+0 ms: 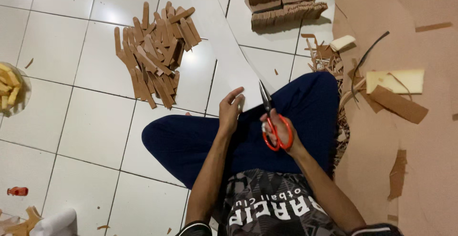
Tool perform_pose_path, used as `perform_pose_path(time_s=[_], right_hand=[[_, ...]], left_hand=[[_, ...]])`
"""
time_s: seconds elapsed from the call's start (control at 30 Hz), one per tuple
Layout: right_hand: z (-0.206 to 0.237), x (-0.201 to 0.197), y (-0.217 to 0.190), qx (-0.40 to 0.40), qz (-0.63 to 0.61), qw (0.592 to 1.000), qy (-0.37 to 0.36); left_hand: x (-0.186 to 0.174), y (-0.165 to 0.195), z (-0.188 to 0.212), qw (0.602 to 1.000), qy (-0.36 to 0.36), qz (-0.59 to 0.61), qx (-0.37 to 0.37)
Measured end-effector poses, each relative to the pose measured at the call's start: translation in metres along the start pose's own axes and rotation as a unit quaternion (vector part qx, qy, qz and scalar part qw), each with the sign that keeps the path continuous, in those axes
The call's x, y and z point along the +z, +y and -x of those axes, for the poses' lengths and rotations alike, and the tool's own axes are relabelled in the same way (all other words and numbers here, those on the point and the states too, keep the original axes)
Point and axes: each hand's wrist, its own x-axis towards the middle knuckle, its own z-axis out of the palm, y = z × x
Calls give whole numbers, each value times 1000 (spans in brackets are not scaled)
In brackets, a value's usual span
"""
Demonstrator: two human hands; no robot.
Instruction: The person sits on the floor and assembles small wooden pieces by placing them onto a white adhesive strip. They use scissors to cut the white strip to length and then arrange the wooden pieces in a row along the strip.
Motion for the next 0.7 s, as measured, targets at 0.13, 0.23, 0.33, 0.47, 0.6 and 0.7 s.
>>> perform_pose_path(time_s=[0.13, 0.23, 0.33, 0.47, 0.6, 0.7], right_hand=[[57, 13, -3, -44, 181, 975, 122], [79, 13, -11, -30, 221, 972, 76], [76, 14, -24, -37, 255, 963, 81], [64, 22, -40, -66, 320, 939, 109], [66, 28, -48, -82, 329, 936, 96], [70, 29, -49, -81, 340, 932, 95]], left_hand=[[9, 38, 5, 997, -51, 30, 54], [12, 64, 8, 991, -67, 9, 119], [17, 83, 18, 984, -84, -28, 155], [24, 92, 37, 979, -124, -18, 158], [25, 88, 48, 979, -123, -35, 160], [24, 84, 51, 977, -118, -36, 175]])
